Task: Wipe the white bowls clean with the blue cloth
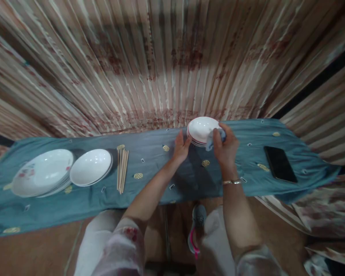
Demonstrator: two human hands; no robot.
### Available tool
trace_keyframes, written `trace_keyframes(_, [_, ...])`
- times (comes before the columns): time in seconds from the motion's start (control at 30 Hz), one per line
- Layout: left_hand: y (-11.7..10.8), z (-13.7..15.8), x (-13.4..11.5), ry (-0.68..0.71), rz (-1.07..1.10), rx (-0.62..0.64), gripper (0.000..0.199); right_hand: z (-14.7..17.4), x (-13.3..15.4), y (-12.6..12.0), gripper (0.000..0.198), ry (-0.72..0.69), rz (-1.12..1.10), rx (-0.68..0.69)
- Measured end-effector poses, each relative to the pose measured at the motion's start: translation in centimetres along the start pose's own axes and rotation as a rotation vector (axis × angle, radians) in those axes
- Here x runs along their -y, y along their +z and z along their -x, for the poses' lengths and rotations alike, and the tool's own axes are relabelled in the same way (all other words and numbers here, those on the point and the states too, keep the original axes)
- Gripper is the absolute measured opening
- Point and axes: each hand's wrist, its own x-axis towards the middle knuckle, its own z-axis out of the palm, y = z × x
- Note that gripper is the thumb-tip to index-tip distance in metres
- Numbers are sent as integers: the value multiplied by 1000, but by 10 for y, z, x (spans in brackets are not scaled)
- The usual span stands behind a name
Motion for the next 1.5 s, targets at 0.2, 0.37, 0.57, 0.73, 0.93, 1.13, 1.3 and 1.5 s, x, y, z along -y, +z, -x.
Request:
trace_keyframes(0.2, [-56,62,9,95,-18,-29,70,26,38,33,47,-81,-82,286])
trace_keyframes(0.37, [-109,102,16,116,-80,-130,68,57,64,66,38,-189,-80,526])
trace_keyframes(0.57, [-153,128,16,162,-156,-239,70,92,91,89,32,-273,-12,877])
trace_keyframes(0.73, [-189,135,13,309,-316,-323,71,116,104,103,31,-307,-10,984])
trace_keyframes(0.93, [-246,140,10,348,-403,-529,73,141,112,121,26,-307,-29,1035])
trace_keyframes(1.13, [-303,149,30,246,-379,-743,80,159,115,134,21,-311,-164,985])
trace_keyframes(1.3, [-328,151,56,70,-98,-798,81,168,116,138,26,-219,-182,1103])
trace_keyframes(1.5, [-332,152,64,55,-2,-762,71,168,142,155,23,-165,-149,1062])
